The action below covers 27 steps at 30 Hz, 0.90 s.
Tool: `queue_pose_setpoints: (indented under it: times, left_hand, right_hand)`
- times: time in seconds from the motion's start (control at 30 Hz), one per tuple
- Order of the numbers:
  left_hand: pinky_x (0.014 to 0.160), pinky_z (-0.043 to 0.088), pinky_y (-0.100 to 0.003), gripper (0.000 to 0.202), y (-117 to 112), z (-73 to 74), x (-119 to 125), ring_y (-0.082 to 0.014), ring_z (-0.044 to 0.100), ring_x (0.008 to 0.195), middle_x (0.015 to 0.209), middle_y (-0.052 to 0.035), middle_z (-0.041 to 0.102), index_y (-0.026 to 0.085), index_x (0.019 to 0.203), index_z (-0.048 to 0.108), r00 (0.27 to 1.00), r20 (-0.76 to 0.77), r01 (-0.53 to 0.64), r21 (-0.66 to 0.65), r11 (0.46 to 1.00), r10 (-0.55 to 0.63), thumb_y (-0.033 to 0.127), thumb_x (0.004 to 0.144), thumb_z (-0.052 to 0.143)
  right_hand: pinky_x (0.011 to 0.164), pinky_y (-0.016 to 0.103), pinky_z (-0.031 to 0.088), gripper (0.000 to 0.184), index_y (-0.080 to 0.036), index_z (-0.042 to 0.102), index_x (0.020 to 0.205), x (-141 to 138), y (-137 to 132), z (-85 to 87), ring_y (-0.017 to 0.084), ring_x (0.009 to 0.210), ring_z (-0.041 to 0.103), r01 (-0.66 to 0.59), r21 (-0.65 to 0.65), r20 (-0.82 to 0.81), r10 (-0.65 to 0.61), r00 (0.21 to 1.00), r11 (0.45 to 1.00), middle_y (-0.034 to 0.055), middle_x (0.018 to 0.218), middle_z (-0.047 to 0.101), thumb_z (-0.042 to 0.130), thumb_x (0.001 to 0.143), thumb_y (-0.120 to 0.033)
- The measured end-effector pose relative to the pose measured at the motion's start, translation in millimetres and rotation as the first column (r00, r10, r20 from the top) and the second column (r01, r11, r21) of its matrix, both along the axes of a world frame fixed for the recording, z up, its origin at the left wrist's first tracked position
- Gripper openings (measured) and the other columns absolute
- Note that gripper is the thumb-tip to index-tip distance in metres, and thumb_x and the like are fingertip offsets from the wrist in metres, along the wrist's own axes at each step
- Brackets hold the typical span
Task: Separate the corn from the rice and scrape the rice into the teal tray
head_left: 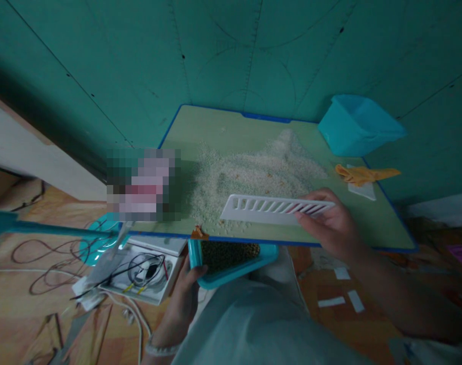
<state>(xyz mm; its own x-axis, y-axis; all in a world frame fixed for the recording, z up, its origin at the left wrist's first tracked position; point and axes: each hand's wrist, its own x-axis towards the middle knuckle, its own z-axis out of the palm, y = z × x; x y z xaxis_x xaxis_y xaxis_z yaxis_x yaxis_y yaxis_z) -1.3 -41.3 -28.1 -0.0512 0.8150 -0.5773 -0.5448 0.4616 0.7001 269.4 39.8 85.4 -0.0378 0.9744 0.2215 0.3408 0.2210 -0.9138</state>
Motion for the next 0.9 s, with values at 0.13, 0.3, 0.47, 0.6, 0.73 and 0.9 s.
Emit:
queue_pose_setpoints:
  times: [0.13,0.3,0.47,0.6,0.73,0.9]
  left_hand:
    - [0.106,0.046,-0.048,0.06,-1,-2.2,-1,-0.0395,0.06,0.126,0.122,-0.0051,0.077,0.021,0.125,0.068,1.0,0.002,-0.002,-0.013,1.0,0.002,0.029,0.066,0.078]
    - [0.105,0.047,-0.047,0.064,0,-0.5,-1,-0.0391,0.057,0.129,0.126,-0.0049,0.076,0.021,0.128,0.066,1.0,0.016,-0.003,-0.003,1.0,0.003,0.028,0.065,0.077]
    - [0.105,0.047,-0.047,0.065,1,-1.1,0,-0.0394,0.058,0.129,0.125,-0.0051,0.076,0.021,0.127,0.067,1.0,0.002,-0.003,-0.017,1.0,0.003,0.029,0.064,0.078]
    - [0.106,0.047,-0.047,0.063,0,-3.2,-1,-0.0397,0.058,0.128,0.123,-0.0062,0.077,0.02,0.126,0.068,1.0,0.008,0.008,-0.012,1.0,-0.008,0.031,0.064,0.078]
    - [0.103,0.048,-0.049,0.064,0,-2.7,0,-0.0409,0.061,0.124,0.118,-0.0065,0.079,0.02,0.123,0.07,1.0,0.004,-0.016,-0.032,0.999,0.016,0.03,0.061,0.08]
    - [0.104,0.048,-0.047,0.061,0,-1.3,1,-0.0398,0.06,0.126,0.12,-0.0061,0.078,0.021,0.121,0.071,1.0,-0.012,-0.003,-0.013,1.0,0.003,0.03,0.062,0.079]
  right_hand:
    - [0.062,0.03,0.057,0.018,-0.03,0.055,0.085,-1,4,-2.1,0.019,0.068,0.07,-0.034,-0.024,-0.009,0.034,0.999,0.999,-0.0023,0.076,0.073,0.07,0.081,-0.023]
    - [0.066,0.033,0.059,0.019,-0.03,0.055,0.084,0,-1,-1.2,0.021,0.072,0.072,-0.054,-0.046,-0.014,0.053,0.998,0.997,-0.0008,0.078,0.074,0.073,0.081,-0.027]
    - [0.069,0.032,0.059,0.016,-0.03,0.055,0.087,1,-5,-0.7,0.02,0.076,0.073,-0.107,-0.042,-0.014,0.107,0.994,0.993,-0.0006,0.082,0.074,0.068,0.084,-0.023]
    - [0.069,0.029,0.058,0.015,-0.03,0.055,0.088,0,-5,-1.4,0.018,0.078,0.073,-0.116,-0.019,0.006,0.116,0.993,0.993,-0.001,0.082,0.073,0.066,0.085,-0.019]
    - [0.068,0.028,0.058,0.015,-0.03,0.057,0.088,1,-6,-2.1,0.018,0.077,0.072,-0.114,-0.006,0.043,0.114,0.993,0.993,-0.0012,0.082,0.073,0.065,0.086,-0.018]
    - [0.067,0.031,0.059,0.016,-0.031,0.056,0.087,5,-6,0.0,0.02,0.075,0.072,-0.07,-0.011,0.048,0.071,0.996,0.997,-0.0009,0.08,0.073,0.067,0.084,-0.021]
